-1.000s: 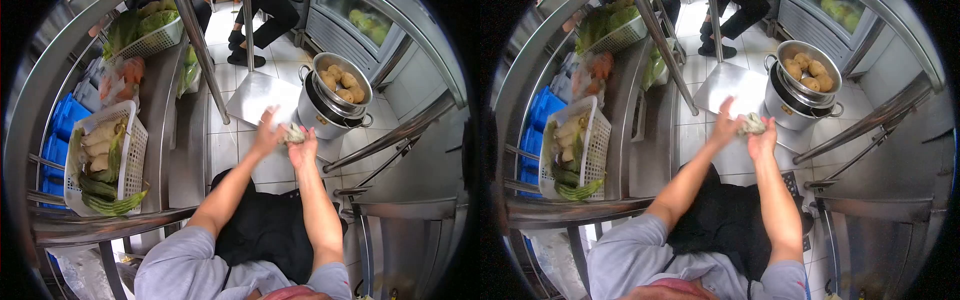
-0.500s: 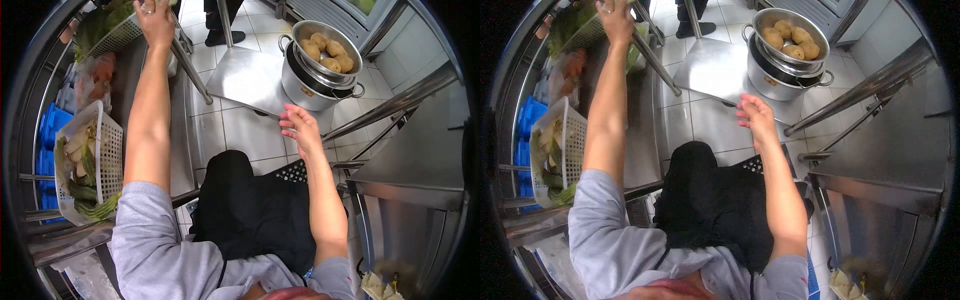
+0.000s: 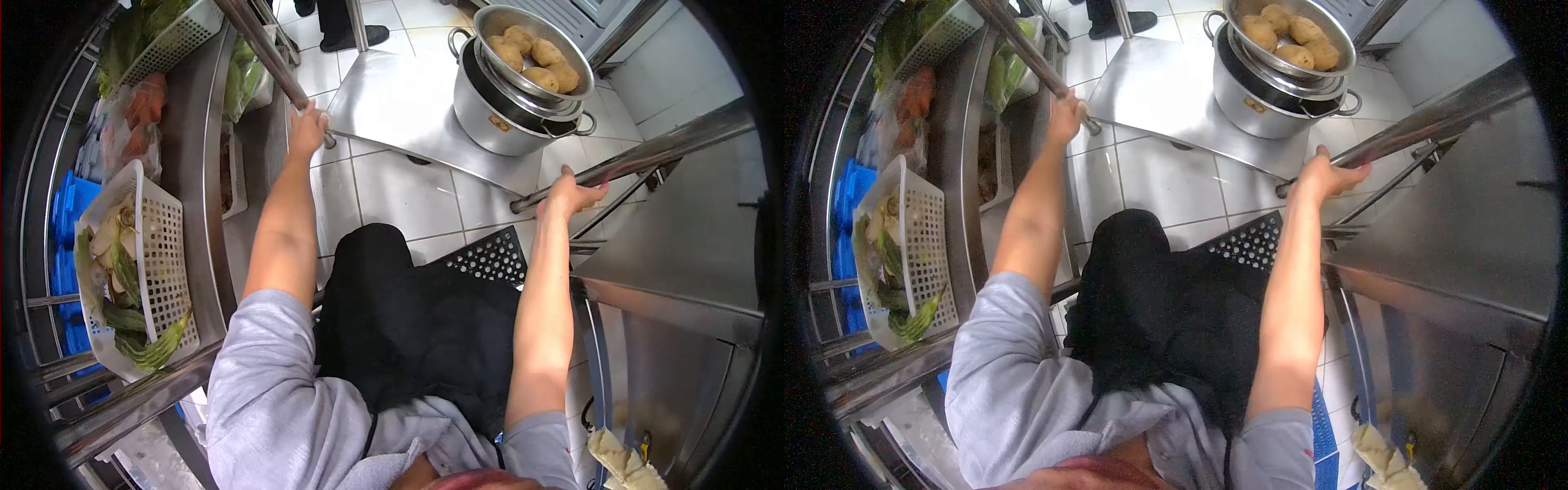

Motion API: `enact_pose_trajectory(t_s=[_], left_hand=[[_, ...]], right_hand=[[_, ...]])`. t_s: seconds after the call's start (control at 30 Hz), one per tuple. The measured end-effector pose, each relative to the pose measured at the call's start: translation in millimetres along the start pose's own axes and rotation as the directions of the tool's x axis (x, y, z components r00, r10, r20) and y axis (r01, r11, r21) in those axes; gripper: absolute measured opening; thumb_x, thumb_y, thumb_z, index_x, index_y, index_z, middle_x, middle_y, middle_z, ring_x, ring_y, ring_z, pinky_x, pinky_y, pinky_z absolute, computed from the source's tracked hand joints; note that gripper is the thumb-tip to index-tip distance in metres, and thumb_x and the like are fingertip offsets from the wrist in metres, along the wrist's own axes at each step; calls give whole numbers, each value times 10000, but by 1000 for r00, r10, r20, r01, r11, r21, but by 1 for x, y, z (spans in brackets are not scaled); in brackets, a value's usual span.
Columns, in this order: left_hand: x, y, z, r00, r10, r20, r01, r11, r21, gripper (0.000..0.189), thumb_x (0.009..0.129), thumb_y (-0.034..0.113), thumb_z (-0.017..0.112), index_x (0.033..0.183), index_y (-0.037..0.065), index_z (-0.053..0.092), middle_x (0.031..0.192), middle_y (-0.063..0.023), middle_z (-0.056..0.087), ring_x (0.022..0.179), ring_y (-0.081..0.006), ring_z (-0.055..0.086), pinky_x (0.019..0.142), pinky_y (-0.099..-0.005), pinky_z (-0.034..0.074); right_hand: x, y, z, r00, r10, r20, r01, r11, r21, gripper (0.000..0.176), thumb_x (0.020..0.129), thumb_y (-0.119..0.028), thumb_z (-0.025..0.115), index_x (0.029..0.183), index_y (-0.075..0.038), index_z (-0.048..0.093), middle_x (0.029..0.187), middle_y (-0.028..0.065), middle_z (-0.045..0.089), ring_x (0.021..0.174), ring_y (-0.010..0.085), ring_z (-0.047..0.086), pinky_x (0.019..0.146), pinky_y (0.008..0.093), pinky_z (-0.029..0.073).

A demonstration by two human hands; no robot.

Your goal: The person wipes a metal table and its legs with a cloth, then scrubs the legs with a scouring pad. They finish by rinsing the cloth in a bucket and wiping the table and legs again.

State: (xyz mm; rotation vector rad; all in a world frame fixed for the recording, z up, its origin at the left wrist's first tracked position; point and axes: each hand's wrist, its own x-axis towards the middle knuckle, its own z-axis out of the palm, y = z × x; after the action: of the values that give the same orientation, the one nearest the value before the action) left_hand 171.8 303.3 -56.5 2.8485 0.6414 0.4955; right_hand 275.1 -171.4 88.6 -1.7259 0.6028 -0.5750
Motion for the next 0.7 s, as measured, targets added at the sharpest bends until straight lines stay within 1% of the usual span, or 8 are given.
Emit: enact_pose_trajectory(t_s=[0.07,0.13,0.2,0.3,0.4,0.5,0.53,0.7], left_hand=[[-20,28,-21,863,-495,101,497,797,-343,270,946,239,507,1059,27,629,1217,-203,620,1140,-461,550,953,-494,456],[-22,22,-8,719,-578,-386,367,787,-496,278,959,200,460,1085,2,609,1030,-239,664,948,-418,636,867,-474,482],[6,39,-39,461,-820,-341,326,513,-794,309,972,187,426,1159,-10,573,1060,-257,643,977,-387,628,870,-445,476],[44,74,-130,254,-853,-456,15,475,-880,324,981,165,400,1239,20,531,1161,-244,610,1030,-352,613,897,-424,466],[83,79,-193,240,-838,-490,-243,436,-866,382,992,170,396,1347,35,443,1281,-243,547,1125,-358,574,961,-420,430],[117,91,-206,411,-649,-640,-157,641,-751,432,997,172,394,1403,22,381,1359,-252,487,1218,-380,513,1028,-420,376],[127,88,-201,426,-463,-777,-151,811,-566,478,992,154,416,1441,13,329,1417,-261,426,1287,-402,443,1069,-417,328],[138,97,-197,408,-468,-784,-130,820,-557,533,968,101,476,1469,51,300,1399,-281,439,1248,-445,458,1010,-454,374]], right_hand=[[3,5,5,1000,16,11,-16,1000,-1,809,784,67,640,1447,-20,186,1463,211,264,1313,333,400,1099,406,345],[14,19,6,999,-27,29,24,994,104,804,777,70,640,1441,-15,195,1461,209,295,1314,338,401,1107,406,328],[31,21,14,999,-38,16,35,986,166,785,771,68,643,1425,-8,216,1445,206,339,1306,337,411,1104,400,321],[49,31,11,996,45,72,-53,993,110,700,778,38,650,1369,14,276,1422,205,374,1285,328,433,1075,376,332],[65,46,15,999,13,46,-21,985,173,548,844,-11,620,1302,20,320,1309,183,455,1176,307,495,1012,368,374],[75,57,21,1000,13,20,-18,966,259,434,892,-51,597,1244,15,353,1199,154,505,1093,283,525,965,366,398],[72,53,20,1000,11,4,-12,968,250,403,904,-60,590,1228,11,360,1166,142,514,1070,274,531,948,364,404],[66,41,22,1000,-19,-10,21,973,228,317,929,-89,594,1159,-7,391,1098,112,527,989,236,545,885,354,430]])
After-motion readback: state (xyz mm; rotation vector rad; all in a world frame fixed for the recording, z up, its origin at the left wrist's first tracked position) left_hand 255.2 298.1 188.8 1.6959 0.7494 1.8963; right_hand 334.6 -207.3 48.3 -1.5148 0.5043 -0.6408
